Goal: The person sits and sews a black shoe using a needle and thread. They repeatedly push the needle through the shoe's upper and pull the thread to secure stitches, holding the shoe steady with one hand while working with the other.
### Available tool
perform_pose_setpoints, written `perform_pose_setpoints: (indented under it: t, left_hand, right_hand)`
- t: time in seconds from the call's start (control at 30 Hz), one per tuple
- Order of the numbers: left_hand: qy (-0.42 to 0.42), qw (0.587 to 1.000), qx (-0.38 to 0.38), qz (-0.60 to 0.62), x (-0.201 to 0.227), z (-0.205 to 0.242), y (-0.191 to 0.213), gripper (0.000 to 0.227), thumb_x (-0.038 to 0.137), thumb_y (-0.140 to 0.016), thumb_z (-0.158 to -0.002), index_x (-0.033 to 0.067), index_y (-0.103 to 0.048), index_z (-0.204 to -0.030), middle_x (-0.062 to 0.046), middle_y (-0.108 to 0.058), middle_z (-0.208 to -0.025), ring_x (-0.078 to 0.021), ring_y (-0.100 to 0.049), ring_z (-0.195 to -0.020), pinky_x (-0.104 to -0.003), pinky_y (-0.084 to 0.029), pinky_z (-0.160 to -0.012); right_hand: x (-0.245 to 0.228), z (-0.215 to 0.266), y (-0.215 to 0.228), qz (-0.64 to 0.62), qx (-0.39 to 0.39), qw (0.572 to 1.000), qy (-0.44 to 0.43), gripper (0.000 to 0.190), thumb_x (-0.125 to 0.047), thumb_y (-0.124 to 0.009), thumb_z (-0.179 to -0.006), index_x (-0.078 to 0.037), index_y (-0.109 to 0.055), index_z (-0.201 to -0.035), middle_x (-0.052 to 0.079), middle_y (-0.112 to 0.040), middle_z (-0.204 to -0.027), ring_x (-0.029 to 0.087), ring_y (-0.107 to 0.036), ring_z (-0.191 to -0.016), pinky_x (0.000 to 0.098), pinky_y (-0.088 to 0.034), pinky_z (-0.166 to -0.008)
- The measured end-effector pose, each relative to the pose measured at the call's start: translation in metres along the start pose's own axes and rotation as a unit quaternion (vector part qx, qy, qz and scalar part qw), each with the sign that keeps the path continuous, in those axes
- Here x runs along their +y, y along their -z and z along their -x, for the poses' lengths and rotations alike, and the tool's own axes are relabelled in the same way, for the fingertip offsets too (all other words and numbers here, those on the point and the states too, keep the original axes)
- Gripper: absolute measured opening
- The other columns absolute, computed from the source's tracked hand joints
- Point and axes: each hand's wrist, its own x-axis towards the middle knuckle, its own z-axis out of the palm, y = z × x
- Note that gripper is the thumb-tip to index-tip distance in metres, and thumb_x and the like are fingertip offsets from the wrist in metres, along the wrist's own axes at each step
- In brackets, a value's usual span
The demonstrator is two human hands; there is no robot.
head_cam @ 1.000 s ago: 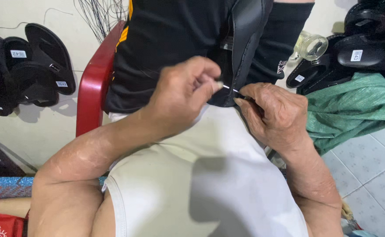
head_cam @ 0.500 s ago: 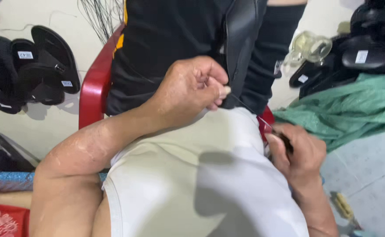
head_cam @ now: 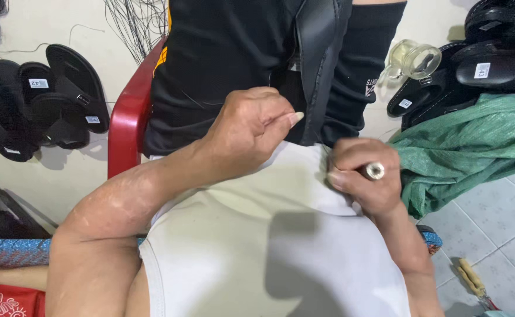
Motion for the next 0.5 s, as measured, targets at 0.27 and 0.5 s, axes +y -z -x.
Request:
perform_pose_setpoints:
  t: [0.27, 0.5]
  left_hand:
    - [0.107, 0.984, -0.11, -0.091, 0.002, 0.004, 0.013, 0.023, 0.021, -0.061, -0.094, 0.0077, -0.064, -0.076, -0.006, -0.061, -0.07, -0.0259, -0.056, -0.069, -0.041, -0.042, -0.064]
    - [0.283, 0.945, -0.127, 0.102, 0.026, 0.005, 0.034, 0.021, 0.025, -0.069, -0.091, 0.0128, -0.067, -0.074, 0.01, -0.046, -0.061, -0.0019, -0.037, -0.058, -0.023, -0.031, -0.052]
  right_hand:
    - [0.027, -0.006, 0.011, -0.209, 0.071, 0.974, 0.041, 0.024, -0.023, -0.071, -0.086, -0.002, -0.073, -0.097, 0.019, -0.06, -0.097, 0.016, -0.052, -0.055, 0.0206, -0.041, -0.045]
    - [-0.024, -0.033, -0.007, 0.004, -0.01, 0.997, -0.08, 0.021, 0.002, -0.062, -0.092, 0.002, -0.07, -0.111, 0.015, -0.071, -0.07, 0.009, -0.045, -0.037, 0.0163, -0.04, -0.035]
